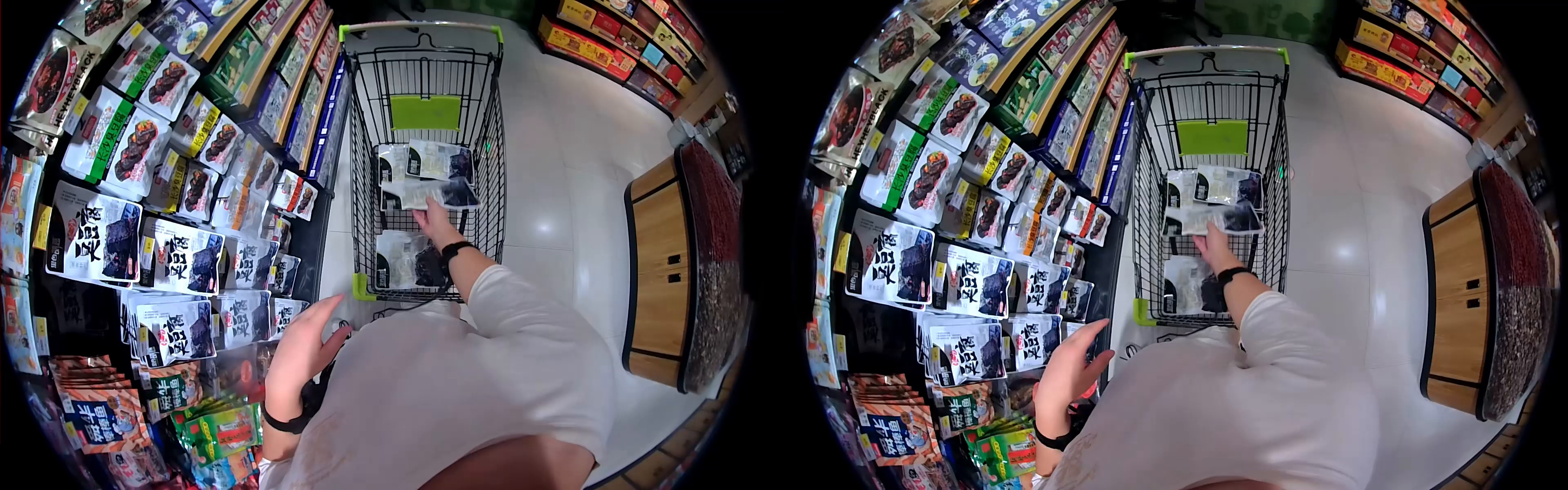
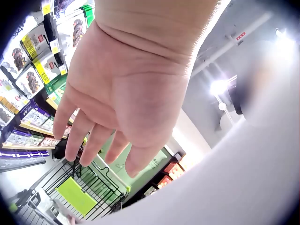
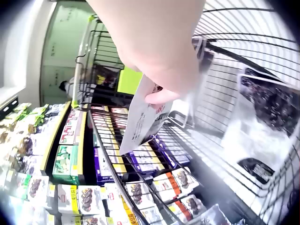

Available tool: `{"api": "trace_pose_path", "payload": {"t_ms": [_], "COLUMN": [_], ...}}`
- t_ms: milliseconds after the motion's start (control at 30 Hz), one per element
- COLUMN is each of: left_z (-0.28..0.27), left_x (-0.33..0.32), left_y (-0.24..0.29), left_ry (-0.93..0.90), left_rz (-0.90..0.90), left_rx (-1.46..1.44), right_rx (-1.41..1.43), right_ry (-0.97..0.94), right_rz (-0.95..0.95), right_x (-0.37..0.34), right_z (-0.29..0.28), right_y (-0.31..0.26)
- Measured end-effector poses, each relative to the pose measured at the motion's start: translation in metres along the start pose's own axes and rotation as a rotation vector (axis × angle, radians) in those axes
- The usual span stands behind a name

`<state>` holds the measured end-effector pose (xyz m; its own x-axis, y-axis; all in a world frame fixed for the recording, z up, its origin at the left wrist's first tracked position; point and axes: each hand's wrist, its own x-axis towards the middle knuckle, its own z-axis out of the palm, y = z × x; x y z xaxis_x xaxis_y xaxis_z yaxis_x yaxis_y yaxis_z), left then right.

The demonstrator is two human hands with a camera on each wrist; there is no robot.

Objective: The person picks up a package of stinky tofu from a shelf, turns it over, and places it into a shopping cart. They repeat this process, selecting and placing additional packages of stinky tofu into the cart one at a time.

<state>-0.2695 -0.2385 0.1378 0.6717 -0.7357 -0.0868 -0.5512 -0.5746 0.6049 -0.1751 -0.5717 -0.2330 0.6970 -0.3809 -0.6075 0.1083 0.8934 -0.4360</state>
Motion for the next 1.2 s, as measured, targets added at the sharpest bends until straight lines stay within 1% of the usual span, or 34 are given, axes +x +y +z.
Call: {"api": "trace_pose_path", "payload": {"t_ms": [33, 100, 133, 167, 200, 233, 267, 300, 333, 367, 400, 433, 467, 567, 600, 633, 667, 700, 733, 800, 867, 900, 967, 1033, 1067, 1100, 1167, 1200], "left_z": [-0.001, -0.001, -0.002, -0.002, -0.001, 0.0, -0.001, -0.002, -0.003, -0.001, -0.003, -0.005, -0.01, -0.021, -0.026, -0.031, -0.037, -0.046, -0.056, -0.073, -0.098, -0.115, -0.161, -0.208, -0.228, -0.248, -0.282, -0.297], "left_x": [-0.002, -0.008, -0.011, -0.013, -0.015, -0.017, -0.019, -0.021, -0.024, -0.026, -0.028, -0.03, -0.032, -0.04, -0.043, -0.046, -0.05, -0.059, -0.069, -0.088, -0.111, -0.123, -0.151, -0.17, -0.181, -0.193, -0.213, -0.222], "left_y": [-0.001, -0.005, -0.008, -0.009, -0.011, -0.013, -0.016, -0.019, -0.023, -0.032, -0.036, -0.038, -0.04, -0.062, -0.071, -0.081, -0.093, -0.107, -0.119, -0.154, -0.193, -0.207, -0.221, -0.225, -0.245, -0.267, -0.305, -0.331], "left_ry": [0.007, 0.018, 0.027, 0.034, 0.04, 0.048, 0.06, 0.062, 0.063, 0.108, 0.107, 0.107, 0.113, 0.186, 0.221, 0.251, 0.297, 0.369, 0.462, 0.69, 0.923, 1.021, 1.17, 1.422, 1.525, 1.624, 1.74, 1.787], "left_rz": [-0.005, -0.03, -0.042, -0.046, -0.098, -0.152, -0.16, -0.135, -0.109, -0.01, -0.052, -0.091, -0.152, -0.214, -0.252, -0.314, -0.315, -0.333, -0.352, -0.377, -0.337, -0.296, -0.434, -0.438, -0.422, -0.404, -0.425, -0.475], "left_rx": [0.019, 0.024, 0.031, 0.033, -0.003, -0.043, -0.048, -0.049, -0.052, 0.017, 0.001, -0.014, -0.047, -0.022, -0.074, -0.124, -0.172, -0.209, -0.241, -0.337, -0.445, -0.484, -0.379, -0.66, -0.712, -0.765, -0.879, -0.888], "right_rx": [-0.109, -0.22, -0.222, -0.331, -0.442, -0.451, -0.444, -0.438, -0.386, -0.4, -0.383, -0.366, -0.383, -0.404, -0.416, -0.452, -0.493, -0.597, -0.65, -0.699, -0.713, -0.746, -0.823, -0.886, -0.886, -0.892, -0.921, -0.905], "right_ry": [-0.036, -0.054, -0.057, -0.055, -0.056, -0.066, -0.118, -0.166, -0.139, -0.137, -0.125, -0.114, -0.066, -0.108, -0.114, -0.186, -0.28, -0.309, -0.377, -0.542, -0.724, -0.809, -0.983, -1.195, -1.298, -1.306, -1.551, -1.609], "right_rz": [0.004, 0.159, 0.163, 0.125, 0.085, 0.087, 0.192, 0.298, 0.356, 0.363, 0.395, 0.424, 0.344, 0.378, 0.385, 0.31, 0.253, 0.194, 0.183, 0.171, 0.19, 0.203, 0.211, 0.219, 0.261, 0.26, 0.234, 0.261], "right_x": [-0.007, 0.002, 0.001, -0.001, -0.002, -0.002, 0.004, 0.007, 0.006, 0.005, 0.005, -0.009, -0.024, -0.044, -0.049, -0.055, -0.062, -0.09, -0.095, -0.117, -0.148, -0.162, -0.199, -0.227, -0.242, -0.258, -0.287, -0.298], "right_z": [0.022, 0.039, 0.04, 0.043, 0.046, 0.043, 0.03, 0.019, 0.009, 0.0, -0.008, -0.004, 0.002, 0.026, 0.034, 0.045, 0.066, 0.097, 0.114, 0.15, 0.185, 0.201, 0.233, 0.259, 0.272, 0.286, 0.31, 0.319], "right_y": [-0.013, -0.027, -0.023, -0.019, -0.015, -0.009, 0.001, 0.012, 0.024, 0.035, 0.046, 0.049, 0.055, 0.062, 0.061, 0.06, 0.064, 0.06, 0.066, 0.081, 0.096, 0.105, 0.122, 0.138, 0.144, 0.149, 0.16, 0.165]}}
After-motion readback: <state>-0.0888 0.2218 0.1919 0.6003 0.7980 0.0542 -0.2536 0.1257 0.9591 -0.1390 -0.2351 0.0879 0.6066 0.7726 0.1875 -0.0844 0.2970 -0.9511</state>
